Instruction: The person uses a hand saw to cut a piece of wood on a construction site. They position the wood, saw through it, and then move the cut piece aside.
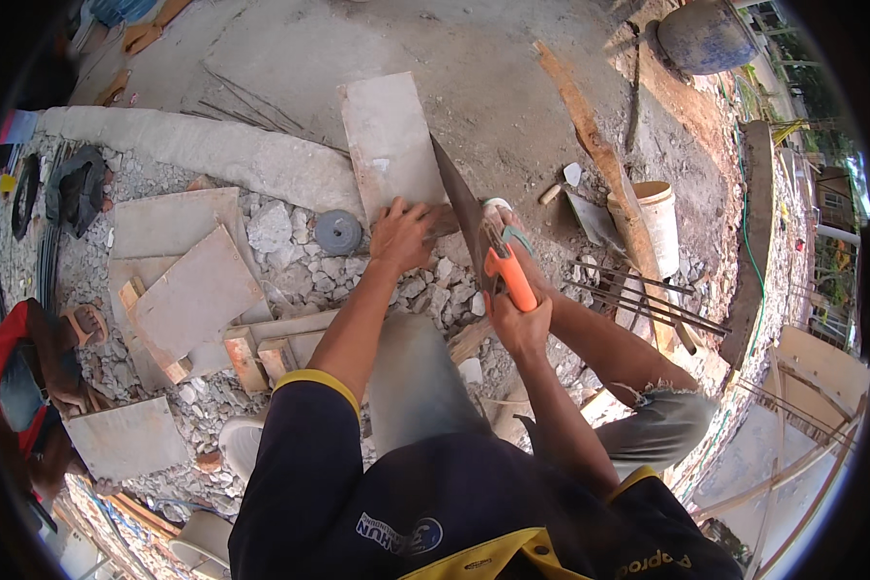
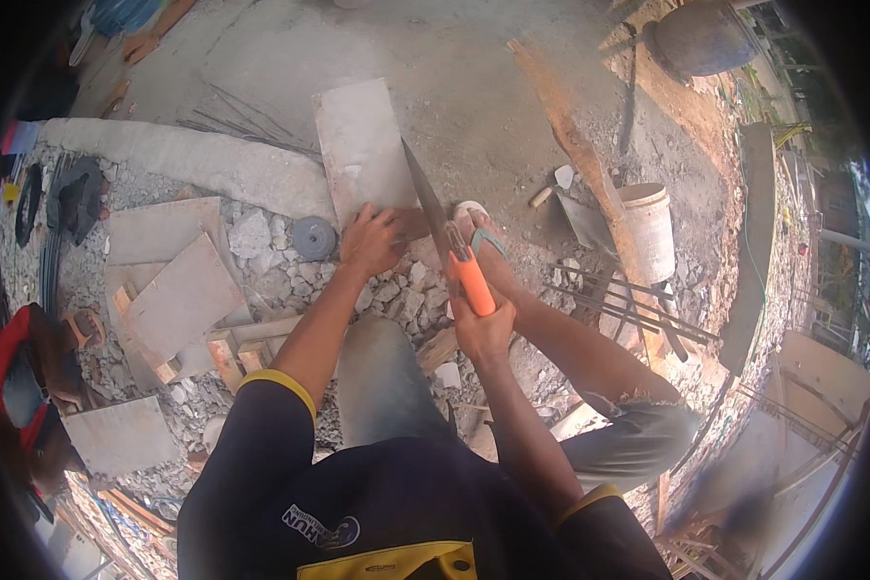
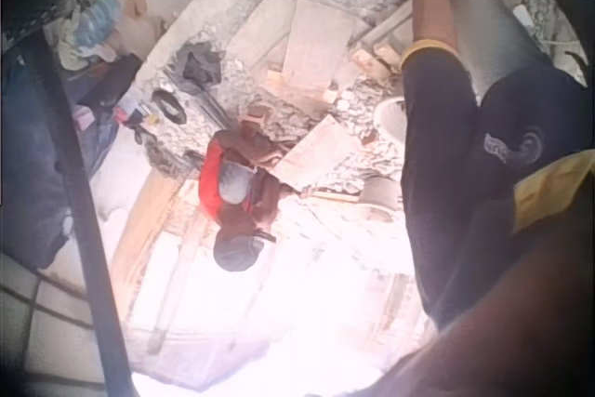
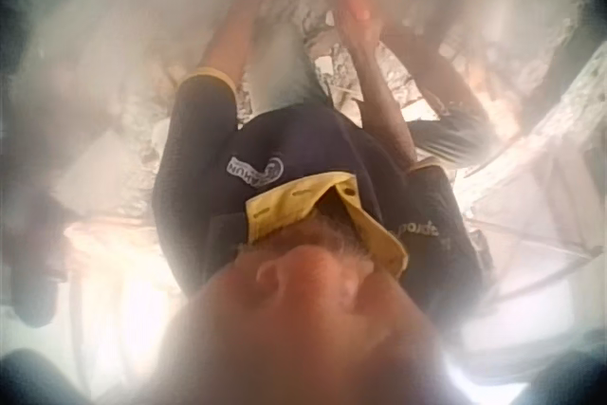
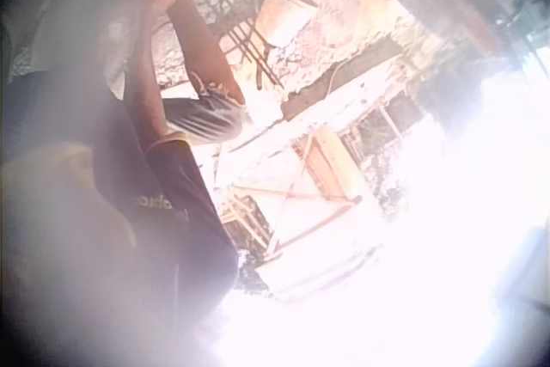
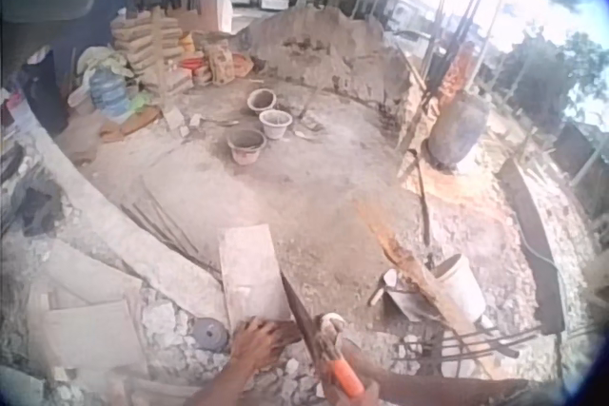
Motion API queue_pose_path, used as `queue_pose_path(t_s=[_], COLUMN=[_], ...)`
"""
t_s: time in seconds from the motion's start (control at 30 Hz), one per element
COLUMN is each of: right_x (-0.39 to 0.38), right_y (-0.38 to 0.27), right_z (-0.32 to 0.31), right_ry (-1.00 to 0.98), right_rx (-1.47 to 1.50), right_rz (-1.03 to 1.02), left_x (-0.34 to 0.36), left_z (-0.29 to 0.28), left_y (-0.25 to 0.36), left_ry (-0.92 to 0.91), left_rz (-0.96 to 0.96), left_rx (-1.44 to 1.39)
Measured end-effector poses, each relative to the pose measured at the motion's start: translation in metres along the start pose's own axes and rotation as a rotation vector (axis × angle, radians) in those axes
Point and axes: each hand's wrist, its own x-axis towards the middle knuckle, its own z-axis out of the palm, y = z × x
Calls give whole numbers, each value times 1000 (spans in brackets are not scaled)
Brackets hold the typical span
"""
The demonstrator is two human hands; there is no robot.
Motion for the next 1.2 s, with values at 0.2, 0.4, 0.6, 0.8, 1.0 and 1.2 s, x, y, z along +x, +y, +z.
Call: queue_pose_path(t_s=[0.2, 0.4, 0.6, 0.8, 1.0, 1.2], right_x=[-71, 21, -88, 25, -55, 14], right_y=[-45, -28, -64, -33, -16, -18], right_z=[-25, 14, -29, 17, -19, 20], right_ry=[21, -86, 44, -190, -32, -35], right_rx=[51, -203, -21, 2, -131, -182], right_rz=[118, 22, 154, 213, -43, -13], left_x=[-1, 7, 3, -9, -2, 0], left_z=[-1, -7, -2, -2, 2, -4], left_y=[2, 2, 4, 5, 2, 2], left_ry=[-111, -206, -82, -143, -35, -183], left_rz=[-60, -77, -48, -72, -42, -112], left_rx=[21, 15, 27, 72, 43, -2])
